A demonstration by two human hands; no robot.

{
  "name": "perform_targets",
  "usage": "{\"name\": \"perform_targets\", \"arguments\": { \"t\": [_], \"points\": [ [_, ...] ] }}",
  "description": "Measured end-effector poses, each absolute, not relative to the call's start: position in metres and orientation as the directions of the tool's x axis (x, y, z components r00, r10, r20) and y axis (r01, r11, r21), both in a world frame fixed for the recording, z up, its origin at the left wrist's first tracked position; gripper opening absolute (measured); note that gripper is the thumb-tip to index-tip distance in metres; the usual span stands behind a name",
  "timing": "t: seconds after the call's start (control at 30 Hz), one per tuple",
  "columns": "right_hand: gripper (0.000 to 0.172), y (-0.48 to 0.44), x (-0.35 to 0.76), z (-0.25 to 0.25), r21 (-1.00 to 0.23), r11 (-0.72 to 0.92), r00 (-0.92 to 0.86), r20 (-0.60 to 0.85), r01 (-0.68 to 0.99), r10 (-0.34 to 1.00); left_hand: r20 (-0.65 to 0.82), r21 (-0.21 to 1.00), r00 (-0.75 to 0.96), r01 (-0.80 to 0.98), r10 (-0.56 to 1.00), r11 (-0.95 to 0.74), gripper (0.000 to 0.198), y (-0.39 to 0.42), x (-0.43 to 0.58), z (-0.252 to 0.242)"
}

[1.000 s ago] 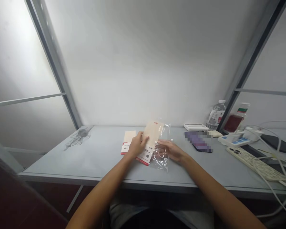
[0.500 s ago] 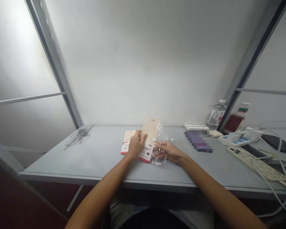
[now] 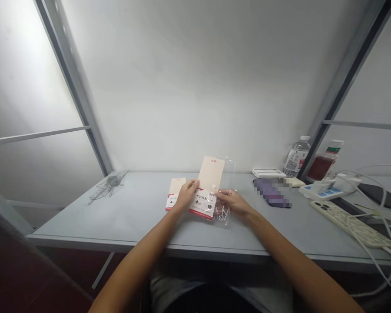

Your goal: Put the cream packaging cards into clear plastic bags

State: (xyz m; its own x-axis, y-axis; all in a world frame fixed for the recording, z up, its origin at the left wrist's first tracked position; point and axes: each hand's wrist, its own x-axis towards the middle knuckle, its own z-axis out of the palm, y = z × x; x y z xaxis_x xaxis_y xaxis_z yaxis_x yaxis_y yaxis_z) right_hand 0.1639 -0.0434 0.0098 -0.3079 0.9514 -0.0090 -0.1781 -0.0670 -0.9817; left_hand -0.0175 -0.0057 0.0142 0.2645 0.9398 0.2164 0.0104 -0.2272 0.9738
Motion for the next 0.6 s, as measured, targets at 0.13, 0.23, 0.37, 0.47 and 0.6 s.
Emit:
{"name": "perform_targets", "arguments": {
  "t": [0.13, 0.23, 0.37, 0.47, 0.6],
  "points": [
    [0.029, -0.0412, 0.1687, 0.0107, -0.989, 0.000, -0.252, 0.038, -0.147, 0.967, 0.095, 0.993, 0.497, -0.105, 0.862, -0.049, 0.044, -0.0015, -0.0209, 0.0114],
    [0.033, -0.0397, 0.1690, 0.0087, -0.993, 0.013, -0.239, 0.041, -0.118, 0.970, 0.089, 0.994, 0.494, -0.105, 0.865, -0.042, 0.041, -0.0004, -0.0217, 0.0093],
    [0.034, -0.0395, 0.1667, 0.0065, -0.997, 0.033, -0.243, 0.048, -0.063, 0.969, 0.081, 0.994, 0.406, -0.098, 0.910, -0.044, 0.036, 0.0013, -0.0197, 0.0059],
    [0.031, -0.0413, 0.1641, 0.0070, -0.997, 0.059, -0.257, 0.069, -0.047, 0.964, 0.099, 0.991, 0.367, -0.121, 0.925, -0.058, 0.034, 0.0013, -0.0178, 0.0043],
    [0.035, -0.0441, 0.1623, 0.0091, -0.996, 0.086, -0.253, 0.087, -0.017, 0.964, 0.131, 0.989, 0.372, -0.115, 0.919, -0.094, 0.035, -0.0003, -0.0167, 0.0048]
  ]
}}
